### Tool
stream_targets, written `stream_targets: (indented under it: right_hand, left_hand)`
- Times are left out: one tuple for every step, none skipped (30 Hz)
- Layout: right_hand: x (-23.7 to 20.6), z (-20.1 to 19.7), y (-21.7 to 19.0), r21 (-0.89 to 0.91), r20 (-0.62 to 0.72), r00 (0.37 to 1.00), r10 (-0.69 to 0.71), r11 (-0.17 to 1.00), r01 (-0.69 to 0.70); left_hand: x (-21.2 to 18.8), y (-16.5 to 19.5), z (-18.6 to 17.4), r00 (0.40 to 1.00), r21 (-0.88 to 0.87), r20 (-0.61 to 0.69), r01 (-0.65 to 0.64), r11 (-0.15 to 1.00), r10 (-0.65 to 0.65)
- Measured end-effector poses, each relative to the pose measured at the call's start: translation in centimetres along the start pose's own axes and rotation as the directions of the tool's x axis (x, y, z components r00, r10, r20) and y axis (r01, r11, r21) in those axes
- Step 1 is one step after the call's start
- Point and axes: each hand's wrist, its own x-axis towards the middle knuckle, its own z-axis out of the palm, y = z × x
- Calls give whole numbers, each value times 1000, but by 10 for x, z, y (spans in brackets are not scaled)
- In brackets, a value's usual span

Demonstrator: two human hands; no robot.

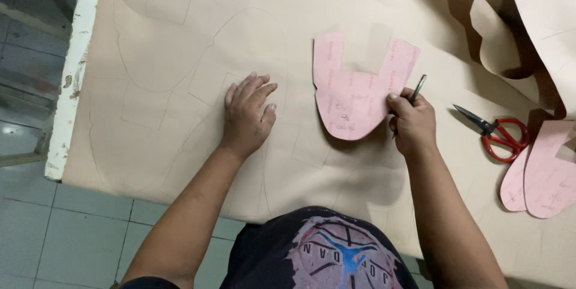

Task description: The person places pink paper pattern pieces onto a large sheet of beige material and traces their outlines with a pen. They repeatedly position, trace, and reposition the patterns across the sheet, occasionally adjusting the material to align the pieces.

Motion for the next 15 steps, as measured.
stream_targets:
  right_hand:
    - [3, 5, 2, -4, 22, 1000, 8, 1000, -8]
    - [5, 10, 3, -7, 47, 999, 14, 1000, -14]
    - [4, 15, 4, -80, 26, 1000, -7, 997, 9]
    - [3, 21, 5, -153, 6, 1000, -27, 988, 27]
    - [2, 26, 5, -226, -12, 999, -48, 973, 44]
    - [2, 30, 3, -243, -13, 998, -61, 968, 56]
    - [2, 34, 2, -259, -14, 997, -73, 963, 67]
    - [2, 37, -1, -276, -16, 996, -85, 958, 77]
    - [2, 39, -3, -343, -21, 998, -65, 938, 54]
    - [3, 40, -6, -408, -27, 999, -46, 912, 30]
    - [3, 41, -8, -471, -34, 999, -27, 882, 8]
    - [4, 42, -10, -464, -16, 999, -43, 885, 30]
    - [4, 42, -12, -457, 1, 998, -59, 888, 53]
    - [4, 43, -13, -449, 20, 997, -76, 890, 77]
    - [4, 44, -15, -471, 24, 996, -84, 878, 85]
  left_hand:
    - [8, 1, 4, 999, 50, 43, -12, 999, 10]
    - [16, 2, 7, 996, 99, 82, -26, 995, 18]
    - [23, 2, 9, 992, 149, 123, -40, 988, 22]
    - [31, 3, 11, 989, 142, 146, -49, 989, 28]
    - [38, 3, 12, 985, 135, 169, -58, 989, 35]
    - [44, 3, 13, 981, 128, 190, -67, 990, 42]
    - [50, 3, 13, 977, 128, 213, -52, 990, 23]
    - [55, 3, 12, 972, 129, 237, -37, 991, 6]
    - [58, 3, 12, 965, 129, 261, -22, 991, -12]
    - [60, 3, 13, 967, 128, 255, -19, 992, -14]
    - [61, 3, 13, 968, 129, 249, -17, 992, -16]
    - [62, 3, 13, 970, 130, 243, -15, 991, -17]
    - [62, 3, 14, 971, 132, 237, -15, 991, -16]
    - [62, 3, 15, 973, 133, 230, -16, 991, -16]
    - [62, 2, 16, 975, 135, 223, -15, 991, -16]
